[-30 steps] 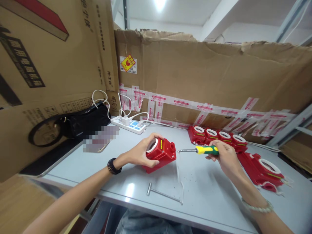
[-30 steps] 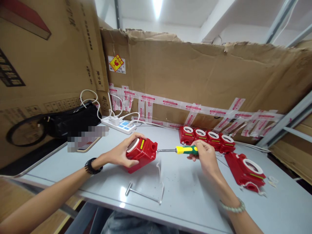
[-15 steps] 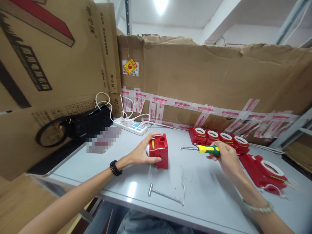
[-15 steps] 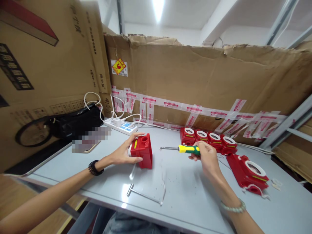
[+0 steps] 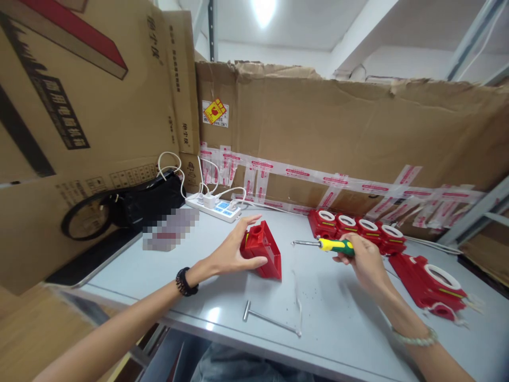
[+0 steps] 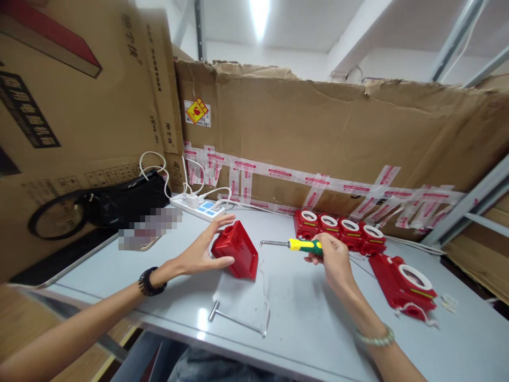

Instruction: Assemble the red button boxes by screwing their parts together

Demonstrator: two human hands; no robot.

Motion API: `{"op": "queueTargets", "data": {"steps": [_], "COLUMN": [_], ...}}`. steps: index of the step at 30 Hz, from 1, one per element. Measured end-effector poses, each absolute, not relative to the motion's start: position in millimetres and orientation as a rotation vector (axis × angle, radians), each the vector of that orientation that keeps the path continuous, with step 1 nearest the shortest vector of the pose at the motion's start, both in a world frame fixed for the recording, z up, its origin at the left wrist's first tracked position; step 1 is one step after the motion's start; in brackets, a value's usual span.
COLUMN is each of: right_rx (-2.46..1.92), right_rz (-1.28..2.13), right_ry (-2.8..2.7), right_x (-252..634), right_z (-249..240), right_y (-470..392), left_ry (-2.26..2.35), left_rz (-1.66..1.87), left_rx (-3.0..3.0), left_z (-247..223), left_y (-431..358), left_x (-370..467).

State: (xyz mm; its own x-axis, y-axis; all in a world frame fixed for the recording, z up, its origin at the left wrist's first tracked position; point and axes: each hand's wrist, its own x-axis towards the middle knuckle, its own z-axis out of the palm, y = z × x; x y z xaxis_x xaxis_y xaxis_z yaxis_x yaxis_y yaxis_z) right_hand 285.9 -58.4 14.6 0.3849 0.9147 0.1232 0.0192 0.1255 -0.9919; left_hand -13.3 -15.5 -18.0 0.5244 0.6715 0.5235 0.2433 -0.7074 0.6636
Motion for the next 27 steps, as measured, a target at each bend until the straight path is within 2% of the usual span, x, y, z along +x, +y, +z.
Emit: {"op": "queueTargets", "data": {"steps": [5,11,17,27], "right_rx": [-1.256,-1.228,-1.190,-1.032], "right_rz": [0.832,0.825,0.816,0.691], "right_ry": [-0.974,-0.964,-0.968,-0.853], "right_x": [286.6,285.2,281.0,292.9], "right_z": [10.6,9.1,9.5,27.7], "right_y": [-57.4,-58.3,-61.5,-67.5], "left_ry": [0.800,0.863,0.977,0.792], "left_rz": [1.172,1.479,1.400,1.336], "left_rx": [2.374,2.511,2.631,2.473], "left_z": [-1.6,23.2,29.3,33.9], "left_y": [-20.6,-38.1,-44.8,-51.7], "left_x": [2.0,26.1,40.2,32.4]}}
